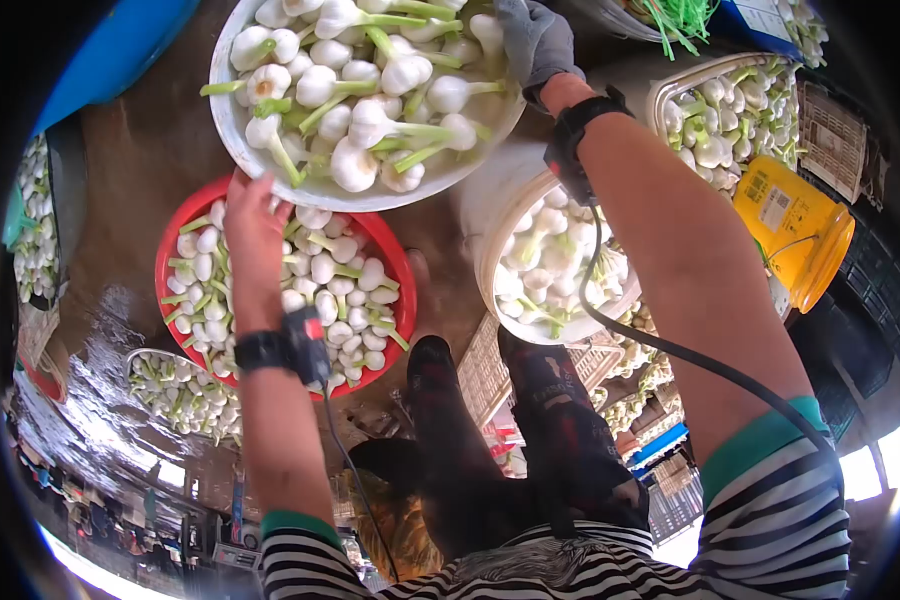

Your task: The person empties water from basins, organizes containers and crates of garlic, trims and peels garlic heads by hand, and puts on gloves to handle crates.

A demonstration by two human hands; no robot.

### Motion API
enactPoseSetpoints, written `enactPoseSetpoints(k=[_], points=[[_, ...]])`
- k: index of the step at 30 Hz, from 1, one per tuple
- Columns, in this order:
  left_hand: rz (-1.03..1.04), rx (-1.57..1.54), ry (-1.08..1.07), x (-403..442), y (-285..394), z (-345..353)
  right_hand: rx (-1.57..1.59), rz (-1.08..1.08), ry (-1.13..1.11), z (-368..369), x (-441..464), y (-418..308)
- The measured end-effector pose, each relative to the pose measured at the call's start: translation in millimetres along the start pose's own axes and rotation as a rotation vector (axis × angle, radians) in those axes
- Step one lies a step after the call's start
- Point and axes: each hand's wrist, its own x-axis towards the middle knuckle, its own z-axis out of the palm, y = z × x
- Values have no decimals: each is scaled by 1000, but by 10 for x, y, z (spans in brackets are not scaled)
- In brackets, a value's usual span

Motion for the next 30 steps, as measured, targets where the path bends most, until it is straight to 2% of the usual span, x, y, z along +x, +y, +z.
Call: enactPoseSetpoints(k=[1, 3, 4, 5, 6, 7, 10, 12, 14, 15, 17, 18, 19, 20, 21, 22, 24, 25, 26, 27, 28, 30], points=[[64, -28, 30, -158, -133, 10, 7, -8, -3, 25, 1, 3], [80, -2, -88, -617, -548, 38, 20, -24, 1, 29, 15, 26], [21, 131, -266, -795, -936, -83, -31, -28, 33, 28, 32, 48], [-213, 39, -207, -1071, -1133, 147, -6, -40, 31, 37, 56, 36], [-267, 139, -308, -1358, -1315, 299, 14, -47, 28, 43, 56, 40], [-412, 138, -328, -1578, -1591, 451, 31, -50, 22, 46, 34, 51], [-222, 166, -337, -1940, -2425, 643, 27, -24, -2, 32, 60, 80], [-237, 45, -179, -2061, -2539, 756, 3, -24, -28, 16, 63, 59], [-298, 34, -166, -2068, -2548, 771, -25, -115, -20, 18, 60, 86], [-326, 33, -158, -2067, -2503, 764, -131, -66, -41, -30, 52, 70], [-292, 52, -169, -2039, -2554, 738, 411, -4, -278, -64, 0, 124], [-287, 120, -183, -2026, -2568, 706, 259, 63, -198, -178, -121, 78], [-282, 189, -204, -2015, -2575, 698, 282, -76, -255, -344, -282, 44], [-247, 245, -143, -2032, -2511, 743, 473, -138, -198, -489, -552, -19], [-237, 320, -159, -2027, -2503, 730, 129, -184, 5, -784, -808, 21], [-223, 392, -175, -1988, -2510, 705, 36, -214, 103, -1029, -1060, 114], [-141, 570, -166, -1954, -2685, 613, 22, -144, 206, -1479, -1623, 376], [-182, 533, -178, -1956, -2641, 636, 8, -67, 256, -1668, -1898, 491], [-226, 500, -190, -1970, -2566, 662, 14, 134, 321, -1821, -2166, 437], [-270, 468, -204, -1980, -2491, 688, -267, -48, 351, -2047, -2401, 888], [-337, 376, -248, -1988, -2426, 687, -315, 59, 398, -2143, -2601, 939], [-470, 194, -327, -1945, -2226, 599, -227, 142, 464, -2343, -2946, 1307]])
